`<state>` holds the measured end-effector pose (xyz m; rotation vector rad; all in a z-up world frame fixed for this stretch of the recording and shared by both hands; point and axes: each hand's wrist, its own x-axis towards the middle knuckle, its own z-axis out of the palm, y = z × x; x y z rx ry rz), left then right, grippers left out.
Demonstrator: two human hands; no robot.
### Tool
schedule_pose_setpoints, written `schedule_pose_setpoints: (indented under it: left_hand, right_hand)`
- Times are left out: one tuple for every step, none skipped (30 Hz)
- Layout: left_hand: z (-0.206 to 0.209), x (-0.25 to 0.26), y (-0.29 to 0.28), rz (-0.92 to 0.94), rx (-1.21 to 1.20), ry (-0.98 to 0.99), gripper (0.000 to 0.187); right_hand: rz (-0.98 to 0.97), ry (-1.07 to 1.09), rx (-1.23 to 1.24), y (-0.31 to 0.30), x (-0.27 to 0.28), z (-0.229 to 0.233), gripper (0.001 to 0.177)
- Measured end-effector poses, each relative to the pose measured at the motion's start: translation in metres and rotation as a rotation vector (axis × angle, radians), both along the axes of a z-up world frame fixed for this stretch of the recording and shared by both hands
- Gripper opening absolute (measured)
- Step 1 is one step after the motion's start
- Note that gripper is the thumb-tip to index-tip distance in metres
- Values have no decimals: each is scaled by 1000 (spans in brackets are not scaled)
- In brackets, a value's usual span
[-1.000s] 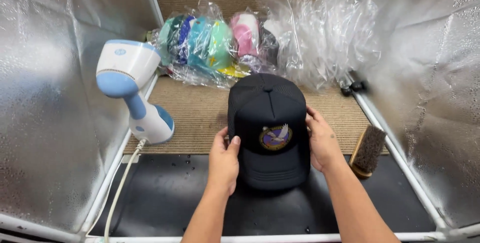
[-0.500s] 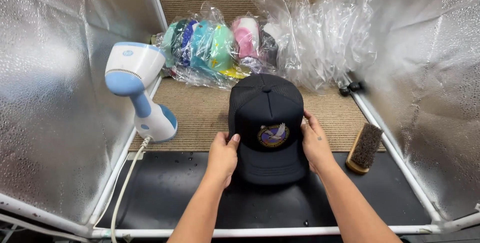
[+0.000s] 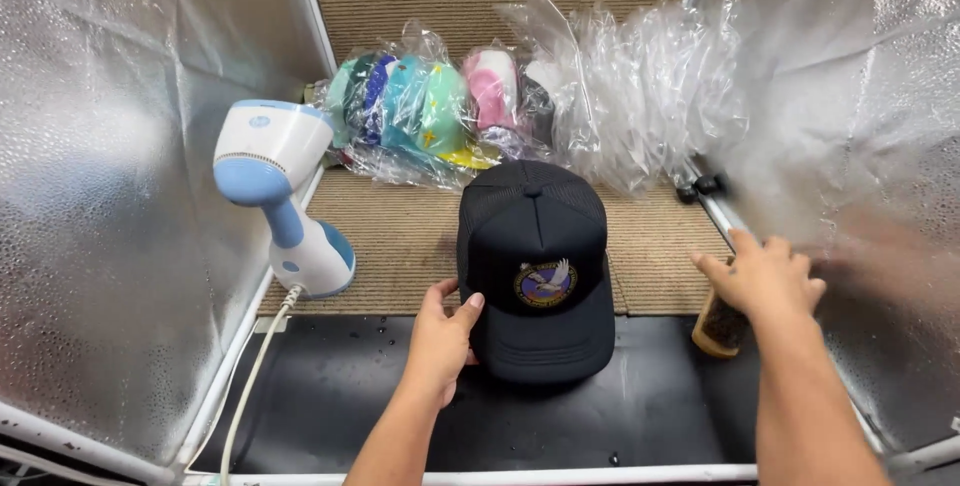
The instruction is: The person cleans two hats by hand using a brush and a steamer inside a photography light box. They first steam and brush a grey and white mesh hat, then unwrap and brush a black mesh hat.
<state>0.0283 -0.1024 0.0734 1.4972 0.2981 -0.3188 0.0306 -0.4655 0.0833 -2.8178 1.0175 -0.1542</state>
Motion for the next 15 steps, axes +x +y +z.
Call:
schedule_pose_setpoints:
  left_hand:
    - [0, -2, -2, -8, 18, -12, 57]
    - [-2, 1, -2, -11, 16, -20, 57]
    - [-3, 3, -3, -7, 1, -24, 59]
    - [-7, 2, -2, 0, -10, -18, 60]
    - [-7, 3, -4, 0, -9, -15, 60]
    - [-8, 4, -4, 6, -42, -21, 61]
    - [-8, 6, -4, 12, -75, -28, 61]
    - [-11, 9, -4, 5, -75, -30, 61]
    - [-15, 12, -4, 17, -93, -50, 62]
    - [-18, 14, -2, 38, -109, -69, 63]
    - [-19, 18, 1, 41, -107, -70, 63]
    - [-22, 23, 3, 48, -167, -77, 60]
    - [-24, 27, 4, 56, -226, -83, 58]
    - [-18, 25, 3, 54, -228, -87, 58]
    - [-11, 23, 2, 40, -186, -60, 57]
  right_hand:
    - [-51, 169, 99, -11, 1, 0, 82]
    - [-54, 161, 97, -13, 2, -1, 82]
    - [-84, 173, 165, -14, 4, -2, 77]
    - [-111, 196, 236, -16, 3, -7, 72]
    - [-111, 199, 237, -25, 3, -13, 72]
    - [-66, 96, 315, -32, 5, -18, 69]
    - [-20, -8, 392, -39, 7, -22, 67]
    - [-26, -11, 392, -32, 1, -16, 67]
    - [-42, -243, 600, -26, -5, -9, 55]
    - [-50, -479, 808, -17, -9, -3, 43]
    - [-47, -479, 811, -24, -5, -8, 43]
    - [3, -587, 971, -32, -5, -15, 24]
    - [55, -698, 1130, -40, -6, -22, 16]
    - [57, -702, 1128, -44, -5, -29, 16]
    - [121, -611, 1155, -48, -4, -36, 18]
